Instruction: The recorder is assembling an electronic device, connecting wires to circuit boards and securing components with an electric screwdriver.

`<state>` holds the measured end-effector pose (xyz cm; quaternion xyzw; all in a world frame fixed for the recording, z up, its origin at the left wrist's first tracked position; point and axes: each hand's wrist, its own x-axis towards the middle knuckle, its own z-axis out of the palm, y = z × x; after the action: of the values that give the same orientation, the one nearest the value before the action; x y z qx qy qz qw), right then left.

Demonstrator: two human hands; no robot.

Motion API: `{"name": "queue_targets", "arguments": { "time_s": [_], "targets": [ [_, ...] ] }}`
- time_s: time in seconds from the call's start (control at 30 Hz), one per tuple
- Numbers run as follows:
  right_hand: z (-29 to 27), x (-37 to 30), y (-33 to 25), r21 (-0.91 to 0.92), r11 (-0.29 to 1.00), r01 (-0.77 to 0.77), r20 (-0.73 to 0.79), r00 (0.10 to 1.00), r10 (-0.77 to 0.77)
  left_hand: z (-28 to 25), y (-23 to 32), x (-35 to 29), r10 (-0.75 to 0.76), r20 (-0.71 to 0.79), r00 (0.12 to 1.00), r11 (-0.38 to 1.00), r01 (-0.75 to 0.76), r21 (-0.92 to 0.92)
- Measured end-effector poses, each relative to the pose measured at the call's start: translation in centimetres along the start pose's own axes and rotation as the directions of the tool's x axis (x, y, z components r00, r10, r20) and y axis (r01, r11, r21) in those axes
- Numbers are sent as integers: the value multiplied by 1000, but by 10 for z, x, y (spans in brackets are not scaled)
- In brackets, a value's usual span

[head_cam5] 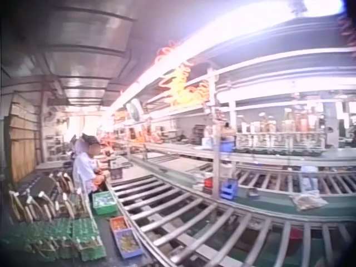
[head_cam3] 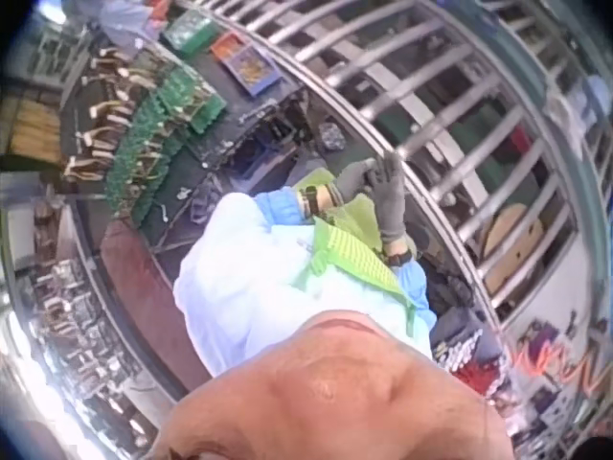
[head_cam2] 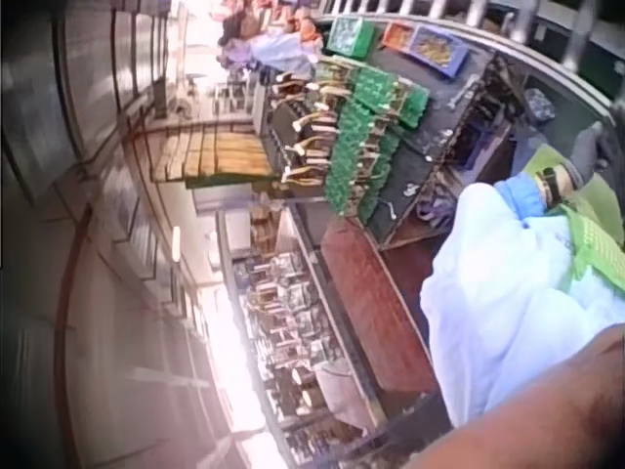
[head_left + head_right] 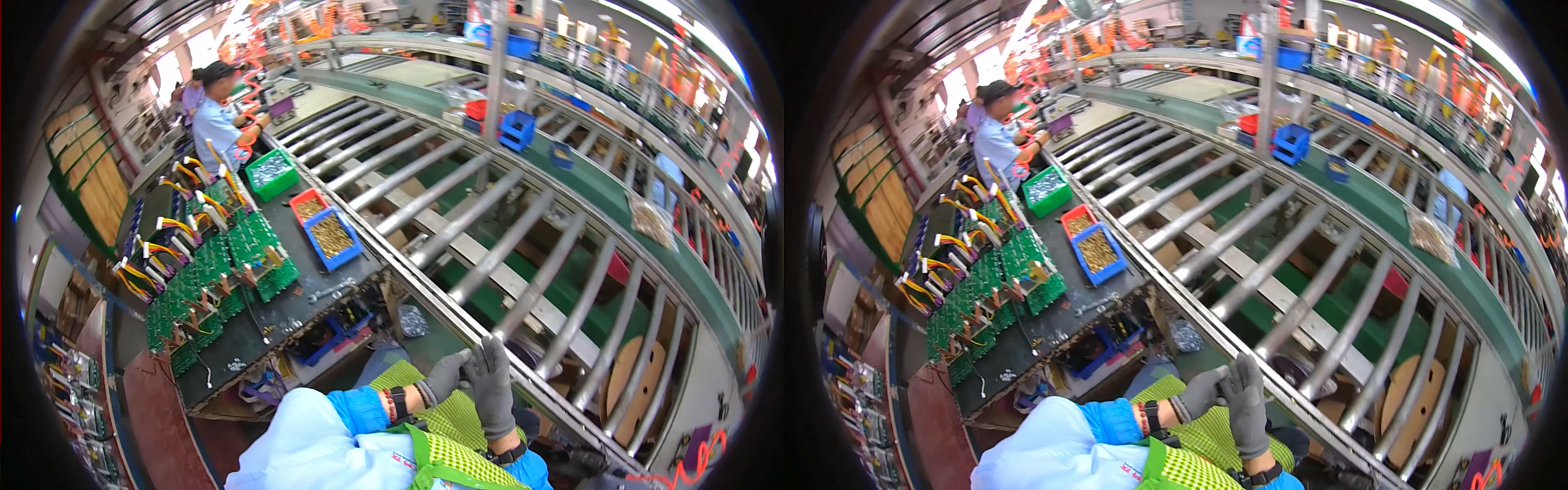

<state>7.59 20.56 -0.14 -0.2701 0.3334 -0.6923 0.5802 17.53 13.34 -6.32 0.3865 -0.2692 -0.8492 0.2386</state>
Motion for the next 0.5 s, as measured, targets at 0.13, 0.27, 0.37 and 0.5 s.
{"name": "queue_targets", "arguments": {
  "time_s": [0.13,0.27,0.37,0.5],
  "targets": [
    [26,34,0,-493,869,28,238,965,105,-60,17,59,48,-138,989,997,-39,69],
    [35,81,6,-727,686,-38,-19,999,35,-53,69,28,-82,-147,986,986,101,131],
    [44,111,23,-861,509,10,43,998,53,-39,115,-27,-177,-69,982,984,176,-15],
    [84,118,49,-957,281,74,156,946,283,-58,131,-62,-109,-316,942,990,132,51]
  ]
}}
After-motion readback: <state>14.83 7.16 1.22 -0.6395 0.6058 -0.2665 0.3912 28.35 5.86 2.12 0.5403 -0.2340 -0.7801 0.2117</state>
